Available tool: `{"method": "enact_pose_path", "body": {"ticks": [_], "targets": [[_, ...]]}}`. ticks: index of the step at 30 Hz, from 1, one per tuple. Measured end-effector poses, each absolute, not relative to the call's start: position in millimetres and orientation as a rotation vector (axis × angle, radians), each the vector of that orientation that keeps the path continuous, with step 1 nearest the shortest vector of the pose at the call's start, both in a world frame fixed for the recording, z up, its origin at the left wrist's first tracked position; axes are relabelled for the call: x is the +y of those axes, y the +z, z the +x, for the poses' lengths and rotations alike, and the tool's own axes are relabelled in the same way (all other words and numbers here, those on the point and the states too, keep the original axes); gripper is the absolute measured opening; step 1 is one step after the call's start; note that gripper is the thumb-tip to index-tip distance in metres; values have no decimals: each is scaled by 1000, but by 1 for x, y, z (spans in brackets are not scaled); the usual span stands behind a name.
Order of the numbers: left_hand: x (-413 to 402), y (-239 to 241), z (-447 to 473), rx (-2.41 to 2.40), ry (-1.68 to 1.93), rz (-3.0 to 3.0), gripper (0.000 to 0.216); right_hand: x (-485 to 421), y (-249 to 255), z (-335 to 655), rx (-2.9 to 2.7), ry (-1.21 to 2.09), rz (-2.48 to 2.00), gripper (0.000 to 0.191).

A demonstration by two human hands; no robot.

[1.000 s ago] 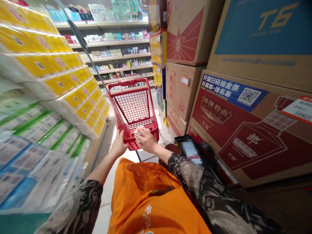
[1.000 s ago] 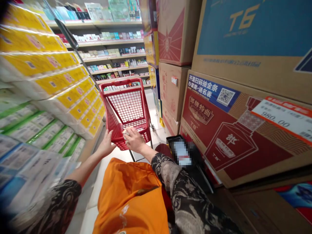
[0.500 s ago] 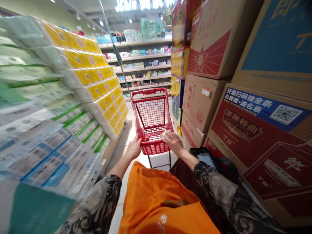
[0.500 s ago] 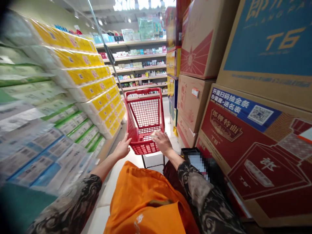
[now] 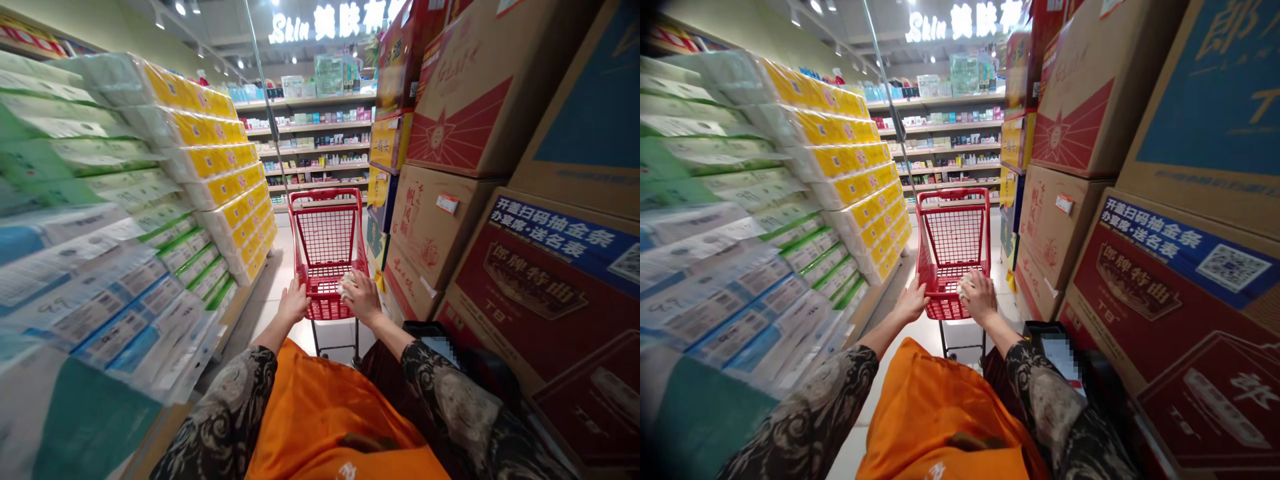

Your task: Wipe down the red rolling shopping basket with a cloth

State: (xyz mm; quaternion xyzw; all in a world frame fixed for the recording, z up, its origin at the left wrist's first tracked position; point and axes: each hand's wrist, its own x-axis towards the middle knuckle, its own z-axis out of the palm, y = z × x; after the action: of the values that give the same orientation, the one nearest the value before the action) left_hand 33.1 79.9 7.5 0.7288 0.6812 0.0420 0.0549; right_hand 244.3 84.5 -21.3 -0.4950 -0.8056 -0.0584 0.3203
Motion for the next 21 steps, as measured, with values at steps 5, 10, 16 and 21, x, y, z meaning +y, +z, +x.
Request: {"method": "enact_pose_path", "body": {"ticks": [5, 10, 16, 21], "targets": [[91, 2, 27, 1944, 319, 2249, 46, 92, -40, 227, -2116, -197, -1244, 35], [95, 0, 14, 1854, 323, 2244, 58, 101, -40, 155, -2243, -231, -924, 28], [86, 13, 11, 1963, 64, 2295, 50, 95, -29, 217, -2268, -294, -1064, 20], [86, 19, 16, 1991, 43, 2221, 47, 89, -27, 282, -2102, -338, -1306, 19]]}}
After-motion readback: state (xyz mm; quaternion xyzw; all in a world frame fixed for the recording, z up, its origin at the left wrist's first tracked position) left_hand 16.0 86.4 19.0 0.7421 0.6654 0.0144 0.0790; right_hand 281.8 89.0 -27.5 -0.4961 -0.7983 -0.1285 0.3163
